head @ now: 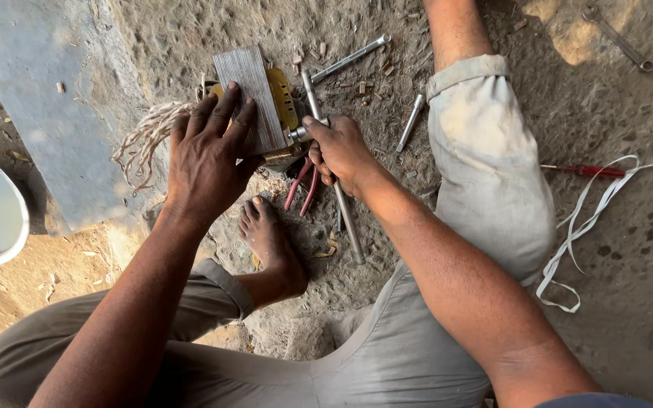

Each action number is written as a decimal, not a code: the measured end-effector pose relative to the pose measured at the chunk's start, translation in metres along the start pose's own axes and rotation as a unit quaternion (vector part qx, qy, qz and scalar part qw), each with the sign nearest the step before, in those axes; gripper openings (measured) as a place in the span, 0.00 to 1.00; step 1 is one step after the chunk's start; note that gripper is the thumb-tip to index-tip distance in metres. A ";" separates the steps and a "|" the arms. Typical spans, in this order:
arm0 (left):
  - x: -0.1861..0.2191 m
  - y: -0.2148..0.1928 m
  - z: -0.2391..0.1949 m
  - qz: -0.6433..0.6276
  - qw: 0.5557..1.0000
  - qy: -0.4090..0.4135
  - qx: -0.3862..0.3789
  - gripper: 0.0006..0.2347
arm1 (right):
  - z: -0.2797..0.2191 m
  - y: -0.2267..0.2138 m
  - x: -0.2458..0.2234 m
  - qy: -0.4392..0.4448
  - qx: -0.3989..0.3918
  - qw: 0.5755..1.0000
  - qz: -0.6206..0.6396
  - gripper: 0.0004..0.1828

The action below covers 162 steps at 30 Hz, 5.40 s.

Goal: The person sits on the ground and repairs a small electronic device using pliers, a screwdriver, and a wrench. They remove and reattach metal plates and wires, adjusting components within the device casing.

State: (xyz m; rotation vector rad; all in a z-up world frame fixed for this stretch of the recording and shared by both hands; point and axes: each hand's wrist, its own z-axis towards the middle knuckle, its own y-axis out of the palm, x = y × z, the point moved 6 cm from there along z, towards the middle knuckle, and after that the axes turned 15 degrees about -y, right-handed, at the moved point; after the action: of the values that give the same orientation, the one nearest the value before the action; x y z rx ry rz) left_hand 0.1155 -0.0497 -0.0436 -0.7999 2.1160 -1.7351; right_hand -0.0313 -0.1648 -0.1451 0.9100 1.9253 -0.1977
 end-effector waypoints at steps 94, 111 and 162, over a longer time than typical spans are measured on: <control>0.004 -0.016 0.010 0.016 1.000 0.018 0.009 0.35 | 0.007 -0.034 0.025 -0.230 0.112 0.966 -0.037 0.27; 0.008 0.026 0.001 -0.114 0.991 -0.044 -0.061 0.22 | 0.006 -0.008 0.025 -0.114 0.027 0.993 0.023 0.17; 0.003 0.032 0.006 -0.091 0.988 -0.089 -0.091 0.24 | 0.004 -0.013 -0.014 -0.272 -0.163 0.924 -0.215 0.18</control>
State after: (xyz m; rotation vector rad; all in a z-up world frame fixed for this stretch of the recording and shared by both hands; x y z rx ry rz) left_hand 0.1088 -0.0521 -0.0758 -1.1867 2.1578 -1.5009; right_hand -0.0334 -0.1831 -0.1392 0.1650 1.5393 -0.3361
